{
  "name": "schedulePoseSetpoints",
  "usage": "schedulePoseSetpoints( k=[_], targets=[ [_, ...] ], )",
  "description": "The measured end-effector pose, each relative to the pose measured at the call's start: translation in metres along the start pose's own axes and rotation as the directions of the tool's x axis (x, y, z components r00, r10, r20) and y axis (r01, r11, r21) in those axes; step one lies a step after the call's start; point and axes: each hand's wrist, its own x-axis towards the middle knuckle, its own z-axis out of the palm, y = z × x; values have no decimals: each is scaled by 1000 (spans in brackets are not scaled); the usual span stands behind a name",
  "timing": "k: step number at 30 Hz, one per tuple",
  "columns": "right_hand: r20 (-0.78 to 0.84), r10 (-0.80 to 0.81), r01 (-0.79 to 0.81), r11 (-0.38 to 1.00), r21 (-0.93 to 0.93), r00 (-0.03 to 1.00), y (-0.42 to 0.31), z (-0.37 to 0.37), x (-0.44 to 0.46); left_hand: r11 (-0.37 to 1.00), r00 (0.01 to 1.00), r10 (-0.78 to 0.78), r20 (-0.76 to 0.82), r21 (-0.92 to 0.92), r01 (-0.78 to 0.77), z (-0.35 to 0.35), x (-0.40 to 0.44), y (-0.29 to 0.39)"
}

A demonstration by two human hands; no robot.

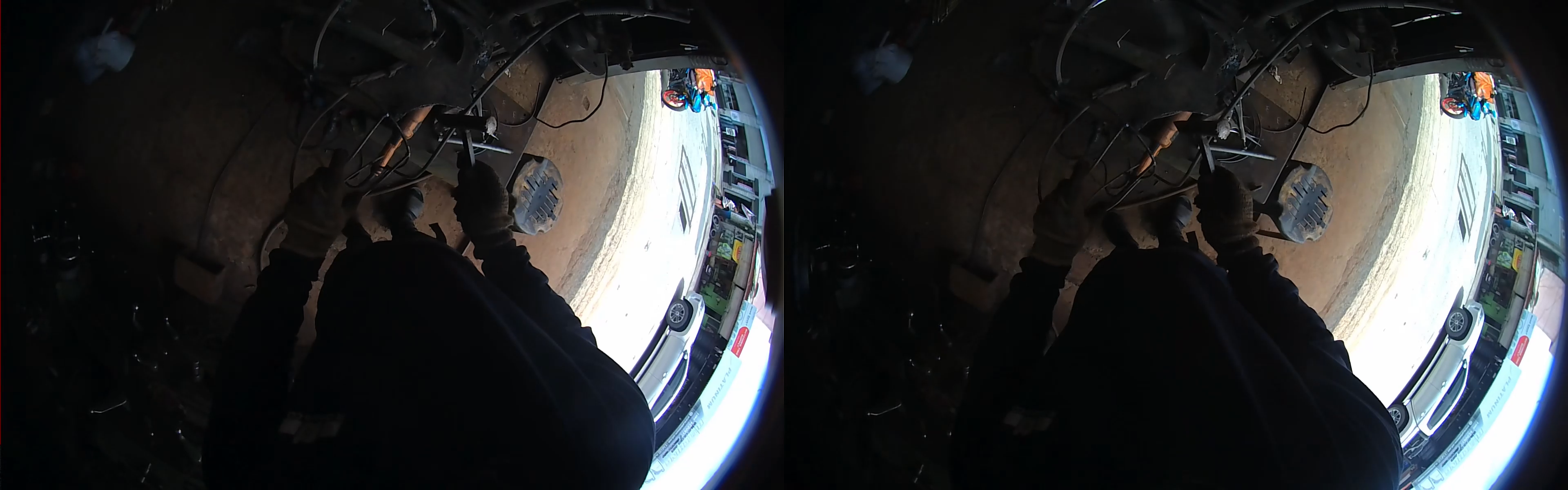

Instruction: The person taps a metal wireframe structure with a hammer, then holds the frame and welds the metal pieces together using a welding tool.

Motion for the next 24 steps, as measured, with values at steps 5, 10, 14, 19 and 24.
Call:
schedulePoseSetpoints(
  k=[5,10,14,19,24],
  targets=[
    [65,18,-25,994,106,998,-11,2,0,999,987,36,-158,-14,-38,25,0,-2],
    [157,-18,13,999,34,987,-36,0,14,985,965,56,-255,-146,-95,40,-2,4],
    [228,-387,445,829,-338,894,-49,-5,26,987,979,26,-203,-152,-57,53,-6,4],
    [231,-338,386,897,-214,913,-44,1,28,995,984,11,-178,-93,-28,42,1,15],
    [267,24,25,984,-179,963,-73,-4,30,999,977,34,-211,-33,-42,46,-2,13]
  ],
)
